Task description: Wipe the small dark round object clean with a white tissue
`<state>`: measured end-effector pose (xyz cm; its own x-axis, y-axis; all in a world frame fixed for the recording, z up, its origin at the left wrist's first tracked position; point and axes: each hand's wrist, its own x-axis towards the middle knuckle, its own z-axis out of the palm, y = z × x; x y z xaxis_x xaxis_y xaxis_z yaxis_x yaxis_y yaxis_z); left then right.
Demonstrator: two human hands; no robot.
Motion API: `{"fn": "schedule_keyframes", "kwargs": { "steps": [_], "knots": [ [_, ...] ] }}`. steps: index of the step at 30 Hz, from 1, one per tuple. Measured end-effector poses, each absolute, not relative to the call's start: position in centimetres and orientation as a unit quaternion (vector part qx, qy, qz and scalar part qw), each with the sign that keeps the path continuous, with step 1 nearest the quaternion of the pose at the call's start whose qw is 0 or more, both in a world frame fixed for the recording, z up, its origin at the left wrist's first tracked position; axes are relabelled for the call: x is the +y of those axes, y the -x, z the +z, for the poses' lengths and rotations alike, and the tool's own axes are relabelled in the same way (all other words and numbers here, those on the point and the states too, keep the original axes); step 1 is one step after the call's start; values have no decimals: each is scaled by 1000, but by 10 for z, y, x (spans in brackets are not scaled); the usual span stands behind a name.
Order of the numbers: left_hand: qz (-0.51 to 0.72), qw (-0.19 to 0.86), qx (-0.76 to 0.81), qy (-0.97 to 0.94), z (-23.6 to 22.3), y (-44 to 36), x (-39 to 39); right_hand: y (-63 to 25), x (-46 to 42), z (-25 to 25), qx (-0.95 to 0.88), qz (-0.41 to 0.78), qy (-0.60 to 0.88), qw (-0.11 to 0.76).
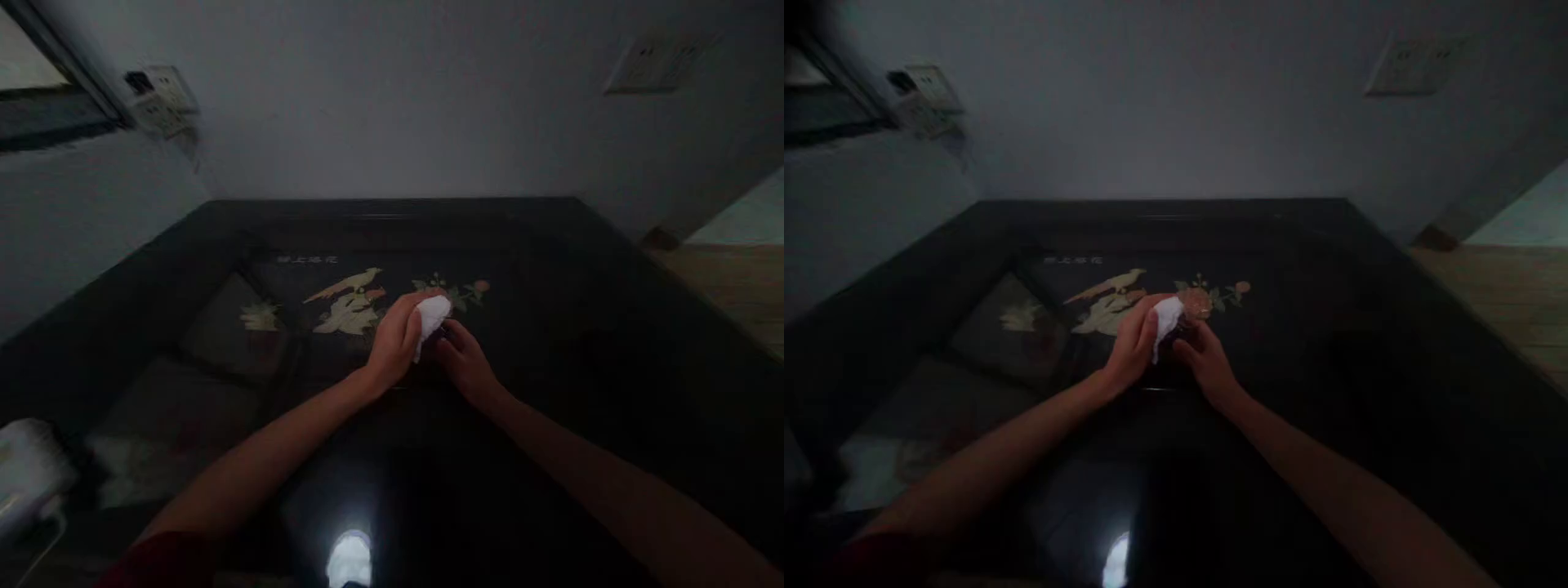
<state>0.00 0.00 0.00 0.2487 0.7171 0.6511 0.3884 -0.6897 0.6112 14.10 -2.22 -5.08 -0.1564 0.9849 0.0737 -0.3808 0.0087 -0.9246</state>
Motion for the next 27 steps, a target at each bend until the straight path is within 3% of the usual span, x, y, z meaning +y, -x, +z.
{"fn": "schedule_keyframes", "kwargs": {
  "steps": [7, 14, 18, 27],
  "knots": [
    [444, 71, 311, -838, 9, 0, -5, -143, -21, -43, -460, 586, 376, 552],
    [444, 113, 316, -831, 12, -1, -5, -143, -22, -39, -460, 586, 370, 555],
    [478, 196, 345, -784, 10, -3, -5, -142, -23, -42, -440, 598, 366, 561],
    [552, 553, 420, -461, -8, -8, 5, -143, -23, -42, -432, 628, 329, 557]
  ]
}}
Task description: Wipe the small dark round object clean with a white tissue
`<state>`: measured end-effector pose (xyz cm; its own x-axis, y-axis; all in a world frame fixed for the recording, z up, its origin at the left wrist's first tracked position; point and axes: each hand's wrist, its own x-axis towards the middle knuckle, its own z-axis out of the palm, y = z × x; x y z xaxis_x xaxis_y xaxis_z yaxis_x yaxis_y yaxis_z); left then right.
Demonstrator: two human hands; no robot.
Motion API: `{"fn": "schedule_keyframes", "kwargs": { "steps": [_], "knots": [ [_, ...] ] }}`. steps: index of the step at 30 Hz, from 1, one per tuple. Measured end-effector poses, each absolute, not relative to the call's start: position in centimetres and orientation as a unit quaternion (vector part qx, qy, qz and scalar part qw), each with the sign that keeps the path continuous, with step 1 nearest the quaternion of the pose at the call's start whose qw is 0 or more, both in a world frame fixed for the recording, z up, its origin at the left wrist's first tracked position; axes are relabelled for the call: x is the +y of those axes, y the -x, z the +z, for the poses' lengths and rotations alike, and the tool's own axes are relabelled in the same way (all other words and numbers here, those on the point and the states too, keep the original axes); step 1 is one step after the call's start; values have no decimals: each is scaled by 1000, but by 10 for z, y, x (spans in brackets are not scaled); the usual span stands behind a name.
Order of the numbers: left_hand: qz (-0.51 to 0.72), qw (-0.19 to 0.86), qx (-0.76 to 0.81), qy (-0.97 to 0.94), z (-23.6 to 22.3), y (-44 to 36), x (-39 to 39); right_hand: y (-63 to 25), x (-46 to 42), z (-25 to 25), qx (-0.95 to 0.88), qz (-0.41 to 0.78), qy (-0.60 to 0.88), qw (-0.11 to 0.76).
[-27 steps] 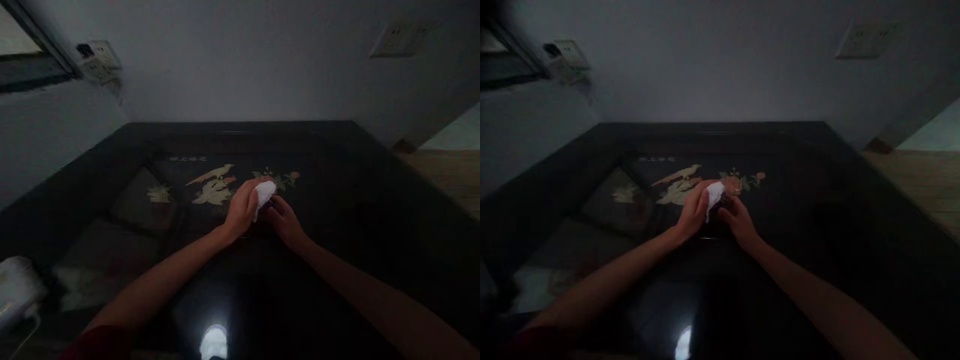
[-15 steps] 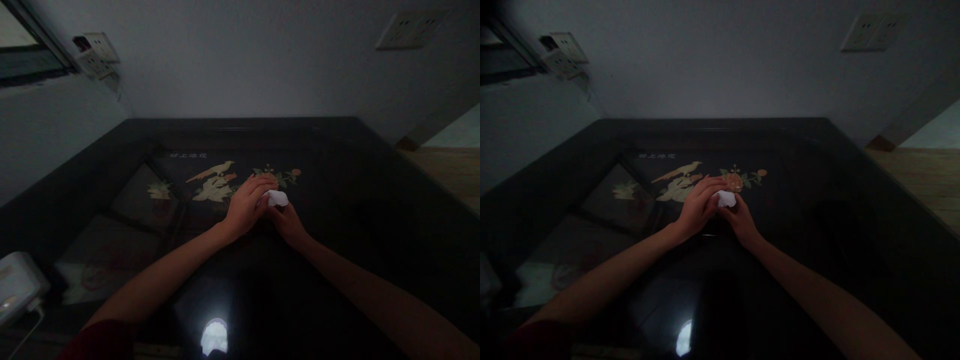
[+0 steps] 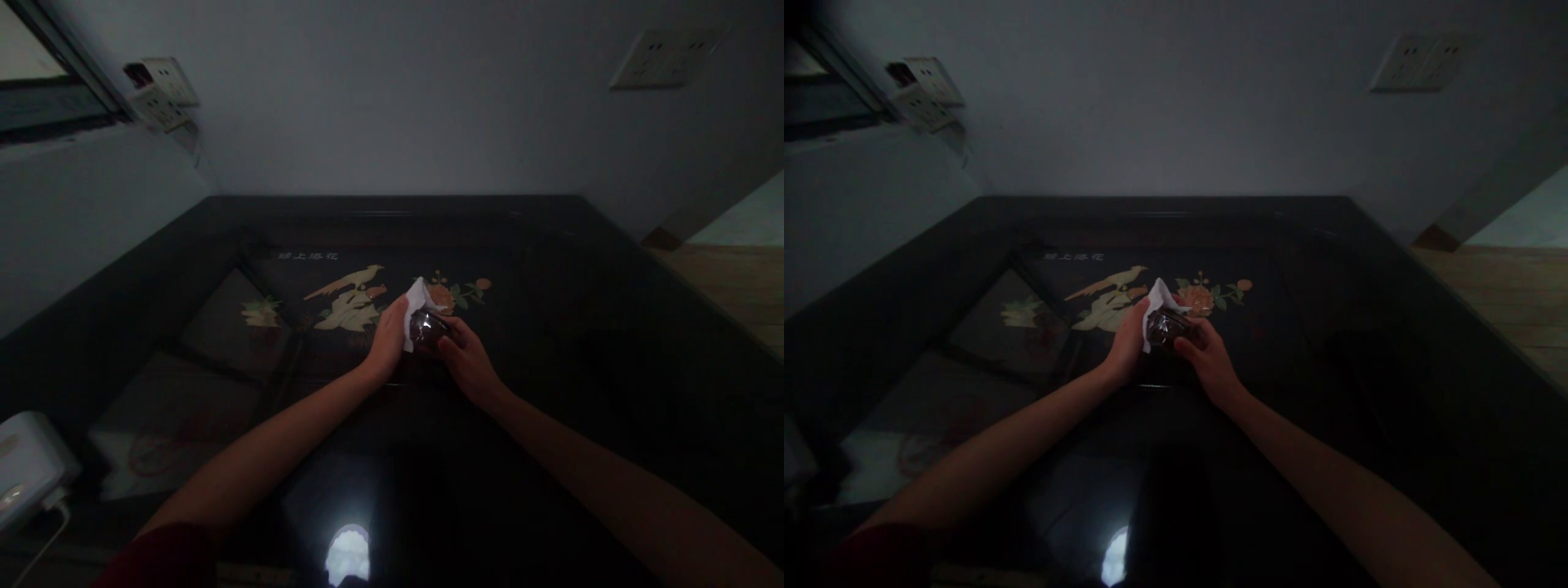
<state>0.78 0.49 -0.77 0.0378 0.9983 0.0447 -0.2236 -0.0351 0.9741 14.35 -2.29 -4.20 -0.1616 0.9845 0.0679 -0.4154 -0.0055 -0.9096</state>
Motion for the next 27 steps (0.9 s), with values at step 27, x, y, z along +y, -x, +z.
{"fn": "schedule_keyframes", "kwargs": {
  "steps": [27],
  "knots": [
    [453, 93, 299, -835, 5, 1, -5, -143, -24, -36, -490, 542, 392, 559]
  ]
}}
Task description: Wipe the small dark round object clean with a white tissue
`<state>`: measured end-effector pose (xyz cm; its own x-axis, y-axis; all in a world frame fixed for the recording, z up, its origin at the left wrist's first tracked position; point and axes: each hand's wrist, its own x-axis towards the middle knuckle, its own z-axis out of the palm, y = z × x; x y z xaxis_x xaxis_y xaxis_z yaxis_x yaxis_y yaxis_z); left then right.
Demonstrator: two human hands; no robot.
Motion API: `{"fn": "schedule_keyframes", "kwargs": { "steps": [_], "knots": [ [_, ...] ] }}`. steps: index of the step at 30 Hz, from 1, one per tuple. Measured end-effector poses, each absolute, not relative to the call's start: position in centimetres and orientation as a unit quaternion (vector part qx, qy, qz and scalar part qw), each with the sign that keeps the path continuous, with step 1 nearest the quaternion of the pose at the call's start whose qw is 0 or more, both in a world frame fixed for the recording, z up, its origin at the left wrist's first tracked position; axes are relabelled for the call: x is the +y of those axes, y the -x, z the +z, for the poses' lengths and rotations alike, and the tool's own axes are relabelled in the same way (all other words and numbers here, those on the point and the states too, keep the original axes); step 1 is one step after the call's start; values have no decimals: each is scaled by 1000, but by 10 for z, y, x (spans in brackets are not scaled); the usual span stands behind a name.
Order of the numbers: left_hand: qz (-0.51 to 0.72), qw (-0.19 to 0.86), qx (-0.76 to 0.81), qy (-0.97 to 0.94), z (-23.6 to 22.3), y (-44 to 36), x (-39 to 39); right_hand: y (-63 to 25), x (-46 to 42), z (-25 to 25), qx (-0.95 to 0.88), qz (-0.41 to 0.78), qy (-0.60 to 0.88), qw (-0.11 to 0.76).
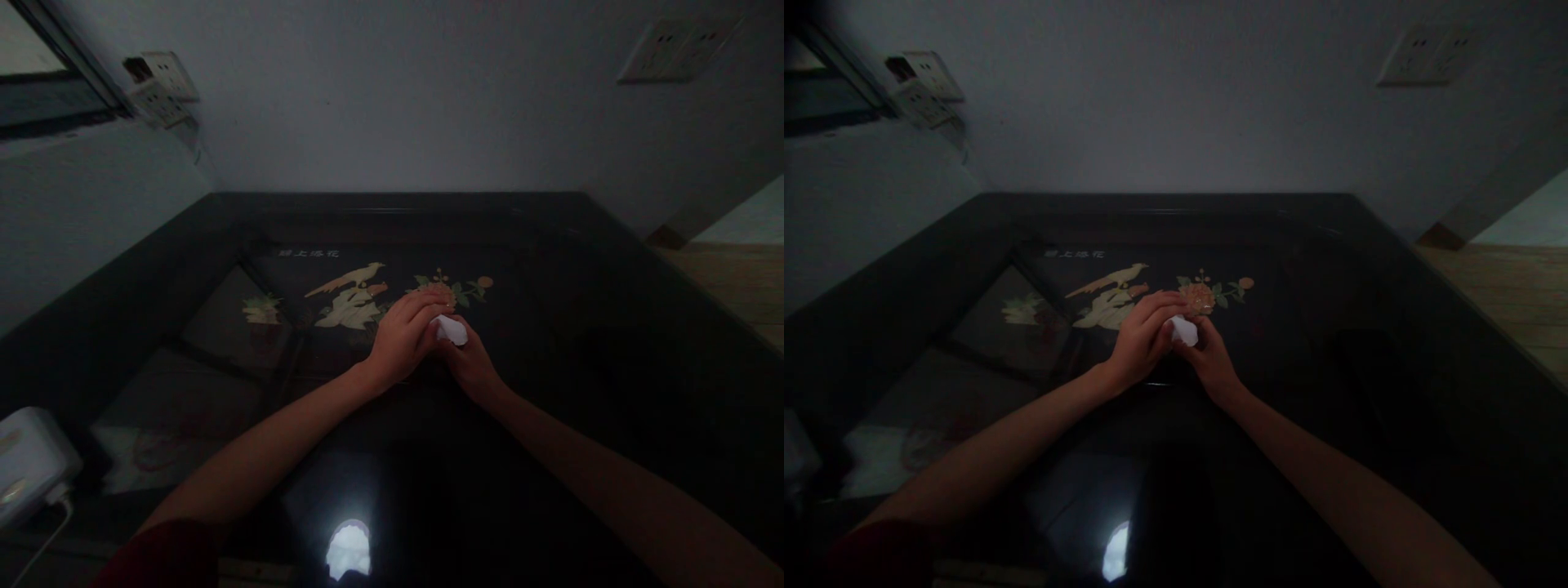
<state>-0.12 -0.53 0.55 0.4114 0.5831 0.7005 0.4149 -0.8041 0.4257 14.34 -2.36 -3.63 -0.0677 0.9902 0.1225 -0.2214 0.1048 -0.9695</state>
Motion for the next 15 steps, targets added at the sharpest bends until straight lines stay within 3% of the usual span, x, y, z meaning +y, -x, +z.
{"fn": "schedule_keyframes", "kwargs": {
  "steps": [7, 15],
  "knots": [
    [487, 229, 344, -770, 10, 0, -6, -142, -25, -39, -459, 580, 383, 553],
    [522, 508, 429, -534, -2, -3, 5, -141, -25, -39, -434, 622, 342, 555]
  ]
}}
